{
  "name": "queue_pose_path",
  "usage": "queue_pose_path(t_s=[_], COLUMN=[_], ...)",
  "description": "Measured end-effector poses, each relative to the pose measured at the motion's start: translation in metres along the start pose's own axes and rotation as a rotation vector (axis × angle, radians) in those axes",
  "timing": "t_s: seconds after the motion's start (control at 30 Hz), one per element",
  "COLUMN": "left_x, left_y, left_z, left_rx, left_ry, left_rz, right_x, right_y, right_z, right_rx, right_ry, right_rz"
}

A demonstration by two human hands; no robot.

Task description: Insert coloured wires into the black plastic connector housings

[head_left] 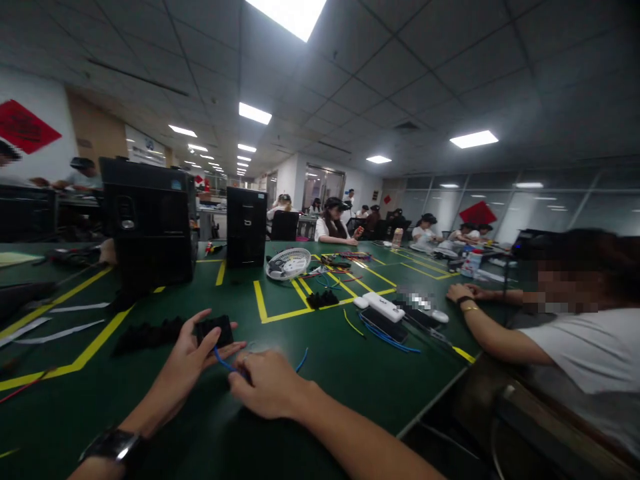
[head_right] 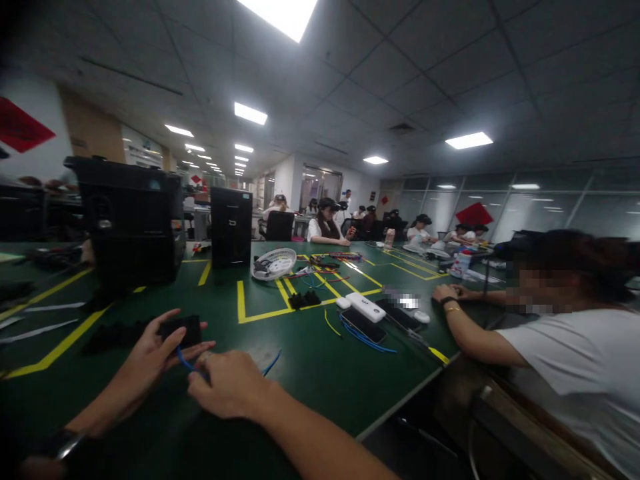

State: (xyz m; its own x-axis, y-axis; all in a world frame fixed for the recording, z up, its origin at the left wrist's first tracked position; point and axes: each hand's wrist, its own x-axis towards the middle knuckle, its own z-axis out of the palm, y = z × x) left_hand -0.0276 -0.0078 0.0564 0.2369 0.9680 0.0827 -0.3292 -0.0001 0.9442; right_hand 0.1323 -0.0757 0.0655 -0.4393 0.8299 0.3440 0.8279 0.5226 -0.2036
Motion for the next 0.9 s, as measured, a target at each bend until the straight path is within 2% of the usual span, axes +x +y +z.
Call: queue_pose_path(t_s=[0.13,0.2,0.3,0.43,0.7,0.9], left_x=[-0.001,0.001,0.002,0.0,0.002,0.002], left_y=[-0.008,-0.009,-0.008,-0.006,-0.013,-0.01], left_z=[0.014,0.017,0.015,0.012,0.006,0.004], left_rx=[0.032,-0.021,-0.098,-0.063,-0.038,0.021], left_ry=[0.064,0.053,0.022,0.021,-0.05,-0.076], left_rz=[-0.038,-0.045,-0.047,-0.052,0.045,0.097], right_x=[0.001,0.001,0.001,0.0,0.001,0.002], right_y=[-0.002,-0.001,0.002,0.002,-0.001,0.001], right_z=[0.001,0.003,0.007,0.008,0.002,0.003], right_rx=[0.012,0.005,-0.056,-0.105,0.033,0.015], right_ry=[0.047,0.045,0.017,-0.015,0.022,0.012], right_rz=[-0.031,-0.024,-0.005,-0.024,-0.001,0.003])
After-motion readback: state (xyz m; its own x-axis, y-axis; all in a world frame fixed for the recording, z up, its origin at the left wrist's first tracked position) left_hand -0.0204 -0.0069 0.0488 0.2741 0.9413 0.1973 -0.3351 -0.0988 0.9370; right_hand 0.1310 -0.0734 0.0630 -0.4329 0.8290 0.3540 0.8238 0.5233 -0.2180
